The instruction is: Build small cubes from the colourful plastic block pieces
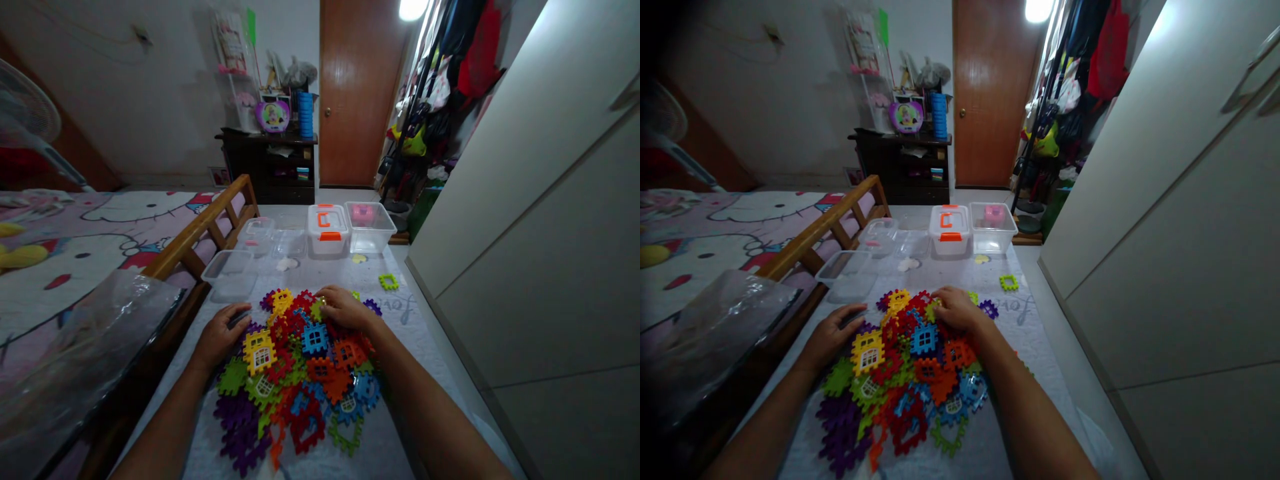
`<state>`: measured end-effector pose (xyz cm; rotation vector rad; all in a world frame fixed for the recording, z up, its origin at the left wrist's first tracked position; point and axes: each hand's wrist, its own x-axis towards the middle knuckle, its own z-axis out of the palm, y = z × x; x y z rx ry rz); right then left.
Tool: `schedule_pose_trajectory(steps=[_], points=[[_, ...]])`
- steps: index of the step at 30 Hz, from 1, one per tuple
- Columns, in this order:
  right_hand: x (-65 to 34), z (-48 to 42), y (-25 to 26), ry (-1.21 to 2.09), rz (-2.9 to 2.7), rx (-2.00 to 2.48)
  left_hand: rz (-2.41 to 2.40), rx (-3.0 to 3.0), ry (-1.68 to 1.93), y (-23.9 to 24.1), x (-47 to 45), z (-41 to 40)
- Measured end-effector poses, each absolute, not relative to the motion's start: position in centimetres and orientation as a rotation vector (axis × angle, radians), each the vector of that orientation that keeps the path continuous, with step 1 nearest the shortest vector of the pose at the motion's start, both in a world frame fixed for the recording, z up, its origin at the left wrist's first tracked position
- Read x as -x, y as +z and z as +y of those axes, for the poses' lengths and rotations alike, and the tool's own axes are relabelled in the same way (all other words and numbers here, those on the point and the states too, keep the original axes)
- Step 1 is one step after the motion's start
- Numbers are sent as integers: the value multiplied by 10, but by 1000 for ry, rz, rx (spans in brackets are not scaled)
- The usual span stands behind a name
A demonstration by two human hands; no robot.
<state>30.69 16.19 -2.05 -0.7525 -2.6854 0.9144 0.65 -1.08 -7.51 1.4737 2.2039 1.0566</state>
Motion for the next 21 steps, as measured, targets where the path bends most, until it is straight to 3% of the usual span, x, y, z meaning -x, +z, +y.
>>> schedule_pose_trajectory(steps=[8, 21], points=[[-386, 185, -24, 898, -2291, 1300, 2232, -1480, 1033, -80, -4, -10], [-361, 183, -38, 605, -2634, 1304, 2252, -1488, 1012, -78, -6, -10]])
